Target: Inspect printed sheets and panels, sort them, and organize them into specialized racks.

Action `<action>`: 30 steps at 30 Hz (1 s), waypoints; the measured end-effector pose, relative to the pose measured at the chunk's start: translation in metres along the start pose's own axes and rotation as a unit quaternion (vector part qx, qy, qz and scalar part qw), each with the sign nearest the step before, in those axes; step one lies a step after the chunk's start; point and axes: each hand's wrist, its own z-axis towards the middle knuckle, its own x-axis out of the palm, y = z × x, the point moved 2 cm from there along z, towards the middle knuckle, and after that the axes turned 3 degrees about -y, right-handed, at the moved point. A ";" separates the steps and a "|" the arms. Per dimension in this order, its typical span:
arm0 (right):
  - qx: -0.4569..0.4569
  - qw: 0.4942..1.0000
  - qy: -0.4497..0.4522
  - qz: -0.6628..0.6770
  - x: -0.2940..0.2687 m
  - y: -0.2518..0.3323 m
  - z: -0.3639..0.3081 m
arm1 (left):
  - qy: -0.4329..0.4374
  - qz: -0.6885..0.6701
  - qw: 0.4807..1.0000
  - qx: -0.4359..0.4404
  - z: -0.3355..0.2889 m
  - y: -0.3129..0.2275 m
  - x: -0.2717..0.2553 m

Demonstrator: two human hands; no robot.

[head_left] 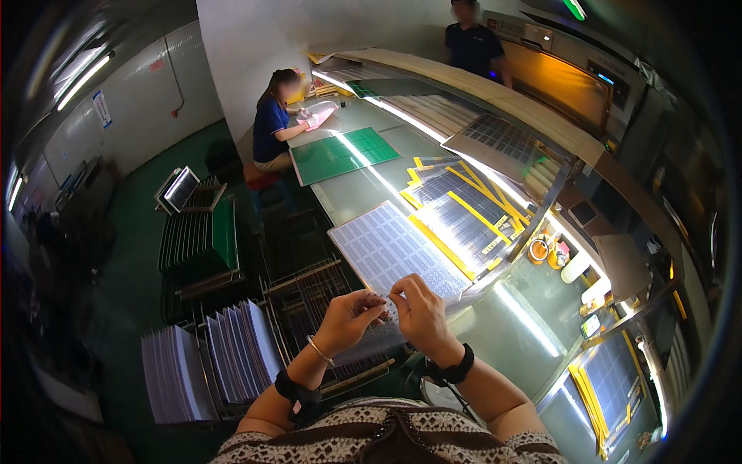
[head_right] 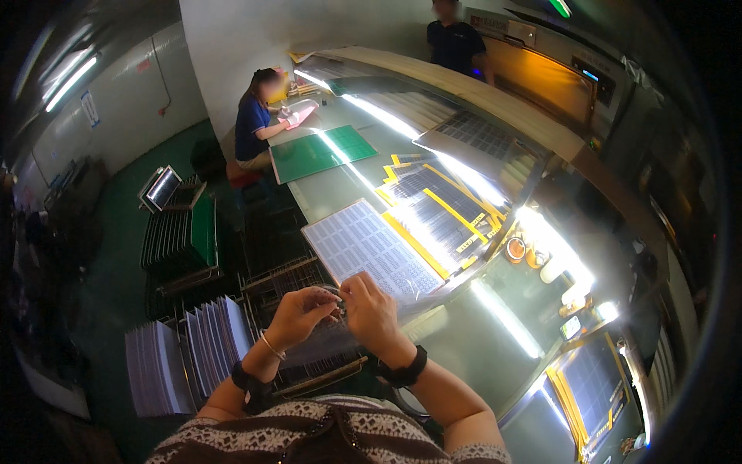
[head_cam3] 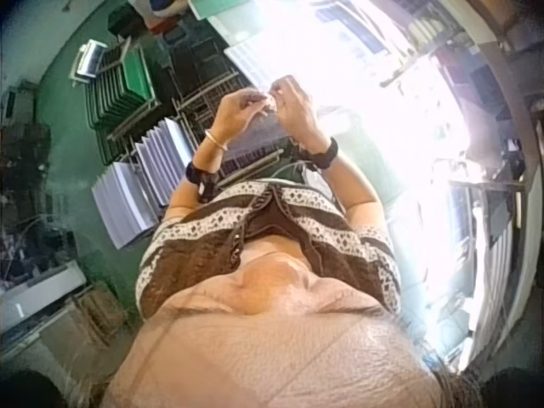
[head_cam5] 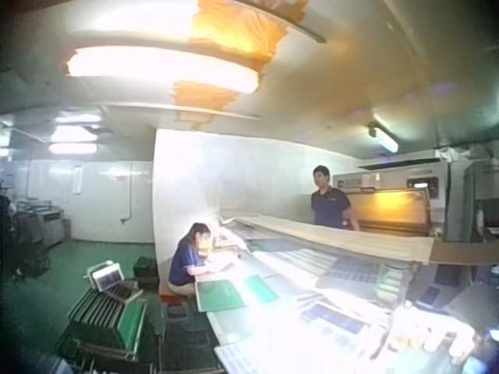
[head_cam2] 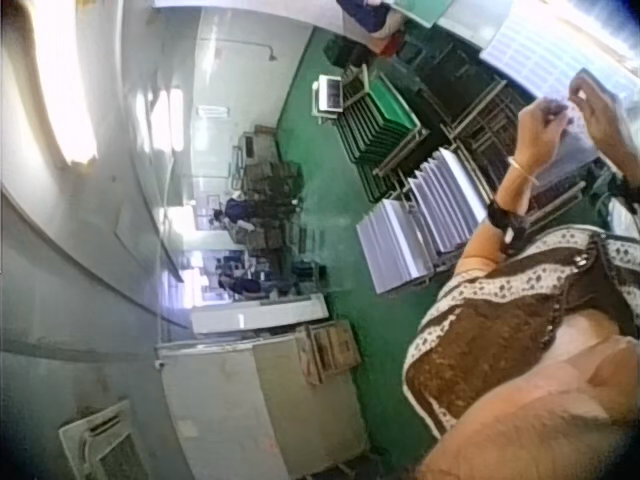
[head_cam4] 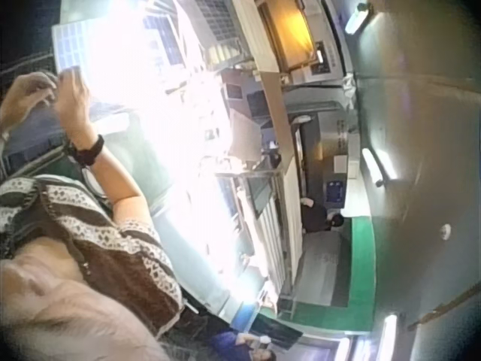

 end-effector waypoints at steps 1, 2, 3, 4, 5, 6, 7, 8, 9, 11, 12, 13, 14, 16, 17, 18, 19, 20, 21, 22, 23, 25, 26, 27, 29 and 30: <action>0.000 1.000 -0.001 0.000 0.000 0.000 -0.002 | 0.001 0.001 1.000 0.000 0.000 -0.001 0.002; 0.019 1.000 0.013 0.001 0.000 -0.001 -0.003 | -0.009 -0.013 1.000 -0.022 0.000 -0.001 0.005; 0.036 0.999 0.028 0.001 0.000 -0.001 -0.004 | -0.020 -0.027 0.998 -0.044 -0.001 -0.001 0.007; 0.036 0.999 0.028 0.002 0.000 -0.002 -0.005 | -0.020 -0.027 0.998 -0.044 -0.003 0.000 0.007; 0.033 0.999 0.023 0.002 0.001 -0.002 -0.006 | -0.016 -0.026 0.999 -0.041 -0.004 0.001 0.008; 0.031 0.999 0.018 0.001 0.000 -0.002 -0.007 | -0.011 -0.026 0.999 -0.039 -0.005 0.002 0.009; 0.031 0.999 0.018 0.001 0.000 -0.003 -0.008 | -0.010 -0.026 0.999 -0.039 -0.005 0.001 0.008; 0.035 0.999 0.020 -0.002 0.001 -0.005 -0.008 | 0.002 -0.053 0.998 -0.033 -0.006 -0.001 0.008; 0.038 0.999 0.022 -0.006 0.001 -0.005 -0.009 | 0.016 -0.080 0.996 -0.026 -0.005 -0.003 0.006; 0.040 0.999 0.028 -0.005 0.002 -0.003 -0.009 | 0.009 -0.074 0.996 -0.043 -0.003 -0.007 0.004; 0.042 0.999 0.035 -0.003 0.002 -0.002 -0.010 | 0.001 -0.068 0.996 -0.060 -0.002 -0.007 0.004; 0.043 0.999 0.033 -0.002 0.001 -0.003 -0.010 | 0.002 -0.066 0.996 -0.060 -0.002 -0.003 0.005; 0.072 0.996 0.036 0.028 0.000 -0.004 -0.009 | -0.010 -0.066 0.996 -0.065 -0.002 0.004 0.006; 0.103 0.992 0.040 0.058 0.000 -0.005 -0.009 | -0.022 -0.067 0.995 -0.071 -0.002 0.007 0.008; 0.101 0.992 0.019 0.070 0.001 -0.006 -0.008 | -0.036 -0.036 0.997 -0.056 -0.002 0.005 0.007; 0.099 0.992 -0.002 0.083 0.001 -0.007 -0.008 | -0.050 -0.006 0.998 -0.041 -0.002 0.004 0.008; 0.100 0.992 -0.001 0.082 0.003 -0.007 -0.009 | -0.050 -0.006 0.998 -0.042 -0.001 0.005 0.009; 0.069 0.995 -0.010 0.067 0.004 -0.006 -0.010 | -0.070 -0.003 0.997 -0.041 -0.001 0.006 0.010; 0.037 0.998 -0.019 0.053 0.005 -0.006 -0.011 | -0.090 0.002 0.995 -0.039 -0.001 0.006 0.010; 0.036 0.998 -0.018 0.054 0.007 -0.007 -0.012 | -0.091 0.002 0.995 -0.039 -0.001 0.006 0.011; 0.019 0.999 -0.019 0.038 0.009 -0.008 -0.012 | -0.103 0.018 0.994 -0.036 -0.002 0.004 0.012; 0.005 1.000 -0.020 0.021 0.009 -0.008 -0.013 | -0.113 0.033 0.993 -0.033 -0.003 0.003 0.013; 0.008 1.000 -0.005 0.019 0.008 -0.008 -0.012 | -0.108 0.047 0.992 -0.048 -0.005 0.004 0.014; 0.011 1.000 0.010 0.018 0.007 -0.008 -0.012 | -0.103 0.061 0.991 -0.062 -0.006 0.004 0.014; 0.010 1.000 0.013 0.024 0.004 -0.008 -0.013 | -0.095 0.047 0.993 -0.058 -0.008 -0.001 0.015; 0.008 0.999 0.017 0.029 0.003 -0.008 -0.013 | -0.088 0.032 0.994 -0.053 -0.008 -0.003 0.016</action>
